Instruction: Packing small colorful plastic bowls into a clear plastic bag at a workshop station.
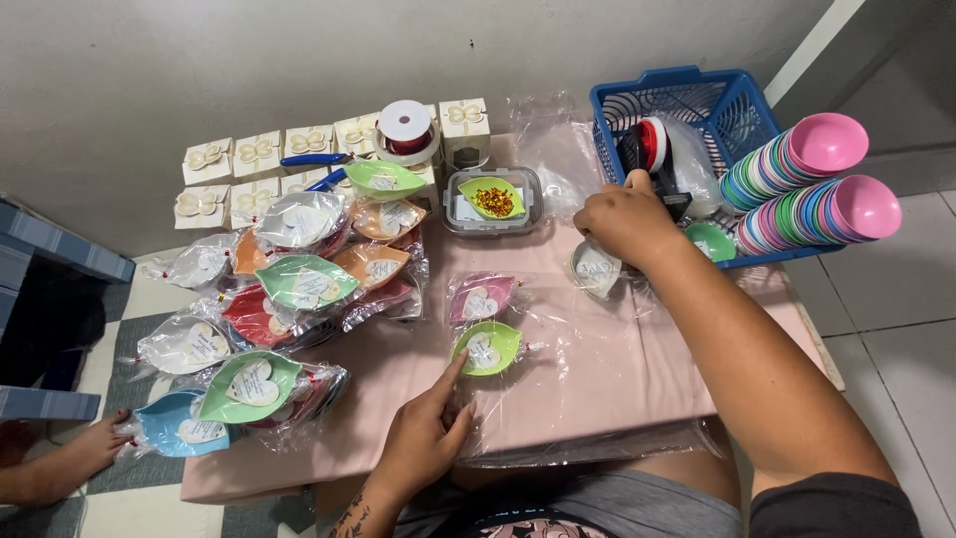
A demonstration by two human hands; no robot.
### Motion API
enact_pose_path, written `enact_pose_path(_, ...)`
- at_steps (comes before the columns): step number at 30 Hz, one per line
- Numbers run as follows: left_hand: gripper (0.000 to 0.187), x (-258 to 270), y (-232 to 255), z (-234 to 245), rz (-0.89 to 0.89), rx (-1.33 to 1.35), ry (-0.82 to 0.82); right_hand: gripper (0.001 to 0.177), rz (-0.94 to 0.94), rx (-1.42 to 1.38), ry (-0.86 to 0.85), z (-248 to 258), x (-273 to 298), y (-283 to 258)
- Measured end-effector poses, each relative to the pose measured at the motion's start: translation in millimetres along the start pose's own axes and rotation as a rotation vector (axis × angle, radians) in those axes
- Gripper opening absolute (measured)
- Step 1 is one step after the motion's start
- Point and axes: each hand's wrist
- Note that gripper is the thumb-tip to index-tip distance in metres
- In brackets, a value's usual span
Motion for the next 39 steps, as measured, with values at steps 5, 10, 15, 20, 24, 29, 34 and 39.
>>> enact_pose_path(5, 0.080, 2.1, 1.3, -0.7, 0.011, 0.002, 0.006, 0.028, -0.060, -0.032, -0.080, 7.9, 1.6, -4.9)
enact_pose_path(10, 0.081, 1.2, 2.7, -0.3, 0.044, -0.012, -0.017, 0.011, -0.087, 0.013, -0.141, 15.2, 0.8, -11.2)
enact_pose_path(15, 0.083, -1.5, -4.4, -2.5, 0.048, -0.011, -0.032, 0.003, -0.024, -0.141, 0.001, 2.5, 0.8, 2.3)
enact_pose_path(20, 0.083, -2.3, -3.4, -1.8, 0.061, -0.011, -0.043, 0.006, 0.017, -0.137, 0.390, 17.4, 18.3, 5.4)
enact_pose_path(24, 0.080, 0.7, -1.9, -3.4, 0.020, 0.011, 0.027, 0.011, -0.105, -0.167, 0.623, 52.8, 50.2, -1.7)
enact_pose_path(29, 0.082, 2.4, -3.8, -5.4, 0.037, 0.004, 0.021, 0.013, -0.174, -0.241, 0.728, 86.3, 123.0, 2.0)
enact_pose_path(34, 0.082, 5.1, -1.5, -5.5, 0.032, 0.002, 0.024, 0.016, -0.332, -0.156, 0.740, 63.8, 206.1, 12.1)
enact_pose_path(39, 0.083, 5.2, -1.5, -8.1, 0.006, 0.017, 0.067, 0.006, -0.625, -0.031, 0.462, 23.0, 250.3, 5.9)
Point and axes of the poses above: each hand's wrist, its own x-axis away from the middle knuckle, its own z-axis out of the back of the hand, y = z × x, and after that the axes turned 1 degree about y, right-handed
